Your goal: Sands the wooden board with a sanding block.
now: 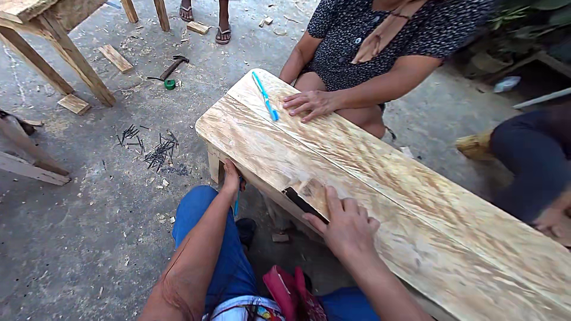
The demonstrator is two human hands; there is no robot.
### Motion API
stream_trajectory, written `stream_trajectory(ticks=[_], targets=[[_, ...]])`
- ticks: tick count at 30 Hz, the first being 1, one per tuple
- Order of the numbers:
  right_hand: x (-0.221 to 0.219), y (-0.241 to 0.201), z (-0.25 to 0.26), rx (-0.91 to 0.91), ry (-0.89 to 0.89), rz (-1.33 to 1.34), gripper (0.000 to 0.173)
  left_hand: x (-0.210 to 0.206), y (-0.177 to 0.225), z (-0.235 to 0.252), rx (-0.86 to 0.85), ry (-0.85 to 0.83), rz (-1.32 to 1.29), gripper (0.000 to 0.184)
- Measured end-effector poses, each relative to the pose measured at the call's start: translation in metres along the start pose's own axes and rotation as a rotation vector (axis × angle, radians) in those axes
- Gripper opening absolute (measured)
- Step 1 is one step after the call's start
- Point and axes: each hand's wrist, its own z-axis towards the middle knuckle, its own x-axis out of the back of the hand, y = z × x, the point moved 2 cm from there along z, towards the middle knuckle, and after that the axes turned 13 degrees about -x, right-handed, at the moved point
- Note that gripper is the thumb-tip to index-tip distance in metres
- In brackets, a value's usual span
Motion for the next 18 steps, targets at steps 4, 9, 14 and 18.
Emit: stream_trajectory(ticks=[4,9,14,18], targets=[[0.011,-0.054,0.021,-0.12,-0.203,0.021,0.085,0.001,0.001,-0.004,0.011,0.01,-0.005,0.078],[-0.006,-0.2,0.08,0.079,-0.279,0.107,0.085,0.052,-0.081,0.046,-0.317,-0.182,-0.074,0.042],[-0.001,-0.192,0.077,0.117,-0.317,0.106,0.083,0.055,-0.087,0.06,-0.187,-0.088,-0.02,0.037],[0.004,-0.05,0.019,0.015,-0.217,0.1,0.08,0.003,0.007,-0.004,-0.067,0.019,0.106,0.085]])
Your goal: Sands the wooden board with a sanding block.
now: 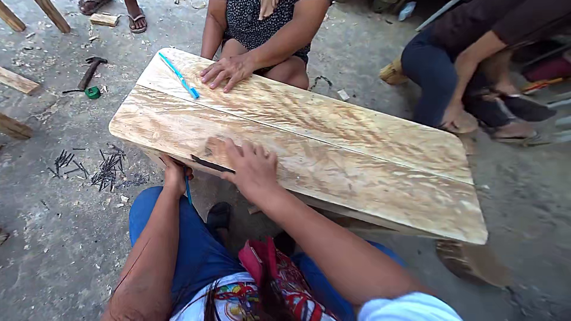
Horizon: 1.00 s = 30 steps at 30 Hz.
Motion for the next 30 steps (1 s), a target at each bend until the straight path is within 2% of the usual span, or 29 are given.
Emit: stream_trajectory(ticks=[4,6,7,10,13,16,18,19,21,22,24,25,27,28,30], targets=[[-0.003,0.164,-0.076,-0.233,0.217,-0.044,0.082,-0.002,-0.003,-0.001,-0.029,-0.019,-0.049,0.087],[-0.001,0.204,-0.096,-0.296,0.278,-0.044,0.085,-0.004,-0.001,-0.002,-0.017,0.009,-0.051,0.089],[0.0,0.207,-0.099,-0.315,0.282,-0.036,0.086,-0.004,-0.002,-0.002,-0.012,0.019,-0.053,0.09],[0.005,0.156,-0.073,-0.305,0.225,0.005,0.085,-0.005,-0.003,0.0,-0.015,0.005,-0.072,0.092],[0.004,0.052,-0.023,-0.209,0.079,0.047,0.081,-0.006,-0.006,0.001,-0.02,0.019,-0.076,0.091],[-0.003,-0.054,0.029,-0.041,-0.047,0.059,0.082,-0.004,-0.012,0.005,-0.073,0.139,-0.01,0.096],[-0.003,-0.099,0.048,0.014,-0.089,0.05,0.084,0.003,-0.014,0.002,-0.163,0.086,-0.042,0.096],[-0.002,-0.107,0.05,0.027,-0.106,0.042,0.084,0.004,-0.014,0.0,-0.185,0.068,-0.03,0.092],[0.003,-0.089,0.039,0.049,-0.128,0.037,0.083,0.004,-0.011,-0.002,-0.113,0.088,-0.015,0.095],[0.005,-0.066,0.028,0.057,-0.111,0.034,0.082,0.001,-0.009,-0.001,-0.08,0.1,0.022,0.091],[0.001,-0.006,0.0,0.043,0.006,0.014,0.08,0.0,-0.004,-0.005,-0.028,0.007,-0.017,0.089],[-0.001,0.024,-0.013,0.008,0.06,-0.021,0.079,0.0,-0.003,-0.005,-0.021,-0.02,-0.031,0.088],[0.001,0.062,-0.033,-0.114,0.039,-0.084,0.08,0.0,-0.002,-0.005,-0.011,-0.024,-0.05,0.087],[0.005,0.066,-0.036,-0.167,-0.01,-0.122,0.082,-0.001,-0.003,-0.004,-0.004,-0.013,-0.062,0.087],[0.012,0.046,-0.032,-0.239,-0.134,-0.171,0.088,-0.001,-0.005,-0.005,0.013,-0.012,-0.089,0.086]])
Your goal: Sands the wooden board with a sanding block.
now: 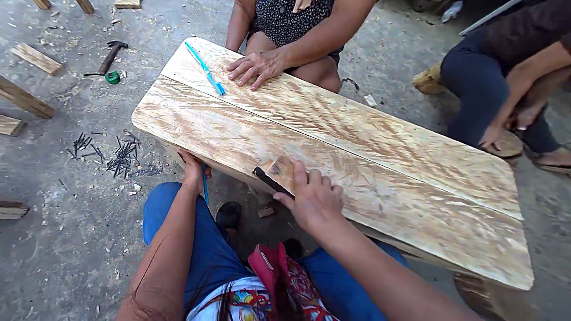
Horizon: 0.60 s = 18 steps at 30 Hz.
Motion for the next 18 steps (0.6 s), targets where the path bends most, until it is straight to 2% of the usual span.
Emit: stream_trajectory(ticks=[4,7,9,11,13,16,18], targets=[[0.017,-0.1,0.025,0.146,-0.002,0.068,0.086,0.0,0.001,0.001,0.006,-0.013,-0.015,0.085],[0.029,-0.178,0.051,0.277,0.032,0.057,0.085,-0.002,0.008,-0.008,-0.003,0.039,-0.026,0.073],[0.034,-0.197,0.06,0.339,0.049,0.04,0.086,-0.005,0.011,-0.01,0.012,0.076,-0.036,0.067],[0.03,-0.176,0.056,0.387,0.078,0.056,0.083,-0.002,0.008,-0.009,0.018,0.07,-0.015,0.071],[0.018,-0.119,0.047,0.4,0.146,0.087,0.08,0.001,0.003,-0.003,0.024,0.025,-0.01,0.081],[-0.006,-0.012,0.037,0.313,0.25,0.055,0.082,0.002,0.0,0.001,0.019,-0.02,-0.027,0.081],[-0.01,0.026,0.032,0.239,0.268,0.049,0.083,0.0,0.001,0.002,0.024,-0.013,-0.034,0.082]])
